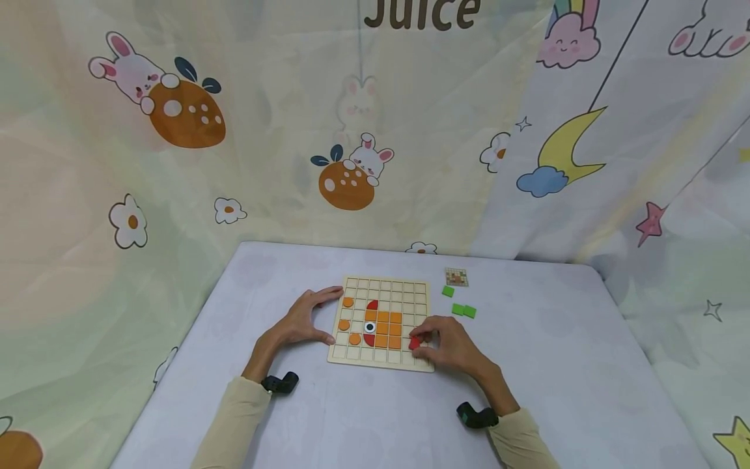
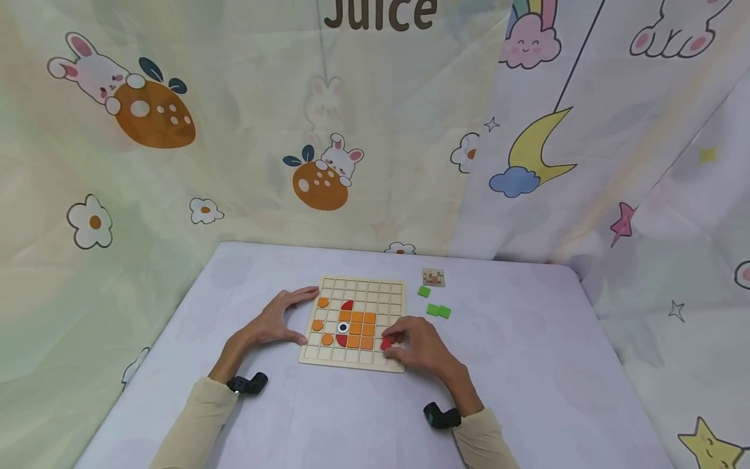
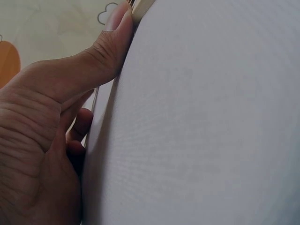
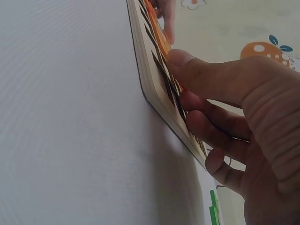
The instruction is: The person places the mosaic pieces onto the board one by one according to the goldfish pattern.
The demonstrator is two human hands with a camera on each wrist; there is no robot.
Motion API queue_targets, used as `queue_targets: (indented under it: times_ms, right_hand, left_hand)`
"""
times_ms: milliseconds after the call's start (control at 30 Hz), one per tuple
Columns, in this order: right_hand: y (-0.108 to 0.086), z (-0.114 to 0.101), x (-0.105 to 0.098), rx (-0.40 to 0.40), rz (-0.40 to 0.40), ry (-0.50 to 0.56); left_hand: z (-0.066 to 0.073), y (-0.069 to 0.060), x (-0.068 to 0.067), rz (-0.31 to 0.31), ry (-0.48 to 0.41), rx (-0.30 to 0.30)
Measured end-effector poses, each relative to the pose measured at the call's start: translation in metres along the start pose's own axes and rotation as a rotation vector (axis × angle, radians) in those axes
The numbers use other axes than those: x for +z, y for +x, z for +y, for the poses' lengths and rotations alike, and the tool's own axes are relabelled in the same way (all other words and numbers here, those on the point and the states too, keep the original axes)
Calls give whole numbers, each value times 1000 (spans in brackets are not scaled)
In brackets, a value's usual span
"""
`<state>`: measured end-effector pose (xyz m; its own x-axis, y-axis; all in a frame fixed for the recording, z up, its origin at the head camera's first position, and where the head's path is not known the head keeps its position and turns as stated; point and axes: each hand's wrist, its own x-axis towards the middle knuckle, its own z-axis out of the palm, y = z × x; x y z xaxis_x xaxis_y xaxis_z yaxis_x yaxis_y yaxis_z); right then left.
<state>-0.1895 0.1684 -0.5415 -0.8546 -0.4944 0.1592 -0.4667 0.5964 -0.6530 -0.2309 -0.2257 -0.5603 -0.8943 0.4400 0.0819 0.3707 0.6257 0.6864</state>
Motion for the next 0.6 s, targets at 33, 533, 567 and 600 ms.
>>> queue_targets:
  times_ms: [33,533,567,600]
  right_hand:
    - [0,0,0,0,-2,0]
    - [5,-7,9,29,54,-41]
    - [5,-8,9,33,61,-42]
    - [5,-8,10,35,68,-42]
  left_hand:
    - [0,0,0,0,-2,1]
    - [1,-1,-2,-7,-8,-9]
    - [1,-1,-1,-8,-9,-7]
    - [1,-1,-1,-7,-8,-3]
